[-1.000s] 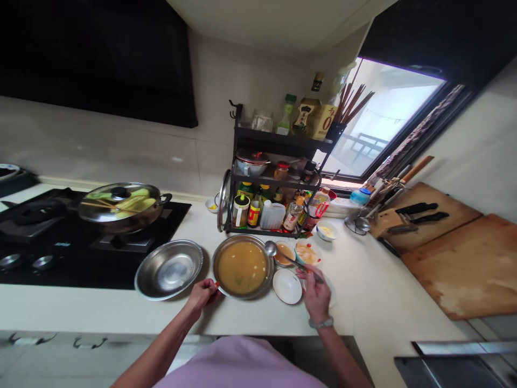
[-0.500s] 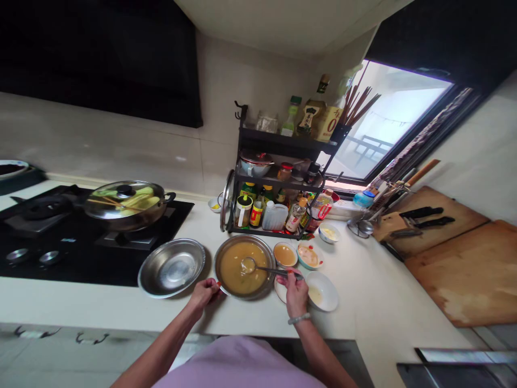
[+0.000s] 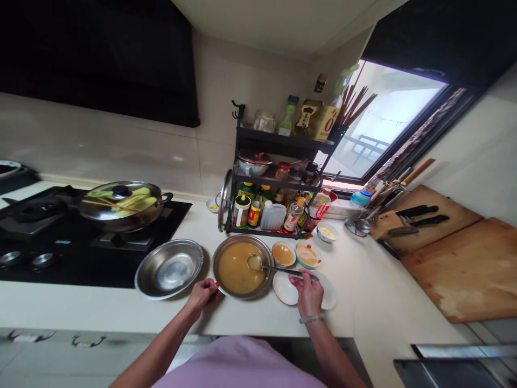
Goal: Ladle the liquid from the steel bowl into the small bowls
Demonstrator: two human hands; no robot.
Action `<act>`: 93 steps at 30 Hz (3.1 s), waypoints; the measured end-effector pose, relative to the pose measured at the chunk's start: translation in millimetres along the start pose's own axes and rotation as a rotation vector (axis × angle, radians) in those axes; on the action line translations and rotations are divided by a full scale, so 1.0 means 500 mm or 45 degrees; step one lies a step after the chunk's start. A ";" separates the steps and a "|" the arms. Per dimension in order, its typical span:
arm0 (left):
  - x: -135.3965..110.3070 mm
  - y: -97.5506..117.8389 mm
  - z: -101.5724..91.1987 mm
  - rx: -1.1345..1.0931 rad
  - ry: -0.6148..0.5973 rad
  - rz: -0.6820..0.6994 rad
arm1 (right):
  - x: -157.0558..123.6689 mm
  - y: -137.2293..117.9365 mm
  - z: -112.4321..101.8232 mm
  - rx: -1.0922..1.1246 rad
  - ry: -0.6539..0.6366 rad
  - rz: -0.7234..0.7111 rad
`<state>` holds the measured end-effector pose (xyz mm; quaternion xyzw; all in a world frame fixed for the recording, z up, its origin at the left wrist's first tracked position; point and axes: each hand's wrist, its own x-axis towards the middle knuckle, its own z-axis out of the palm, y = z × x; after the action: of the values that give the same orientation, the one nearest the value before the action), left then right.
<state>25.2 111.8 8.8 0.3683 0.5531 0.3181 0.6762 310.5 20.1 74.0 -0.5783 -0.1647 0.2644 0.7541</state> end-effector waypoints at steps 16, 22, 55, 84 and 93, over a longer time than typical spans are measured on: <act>-0.007 0.008 0.001 -0.012 0.007 -0.023 | 0.149 -0.102 -0.152 0.002 0.464 -0.359; -0.005 0.006 0.002 -0.014 0.003 -0.012 | 0.150 -0.082 -0.183 -0.558 0.331 -0.592; 0.002 -0.003 0.001 -0.003 0.022 -0.003 | -0.006 0.027 0.003 -0.123 -0.084 -0.034; -0.005 0.003 0.000 0.015 0.011 -0.009 | 0.158 -0.099 -0.166 -0.260 0.456 -0.482; -0.003 0.003 -0.001 -0.012 0.018 -0.026 | 0.106 -0.090 -0.176 -0.951 -0.096 -1.176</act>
<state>24.5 111.5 10.9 0.3572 0.5600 0.3165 0.6772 411.3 -26.7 89.8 -0.6632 -0.5077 -0.1464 0.5300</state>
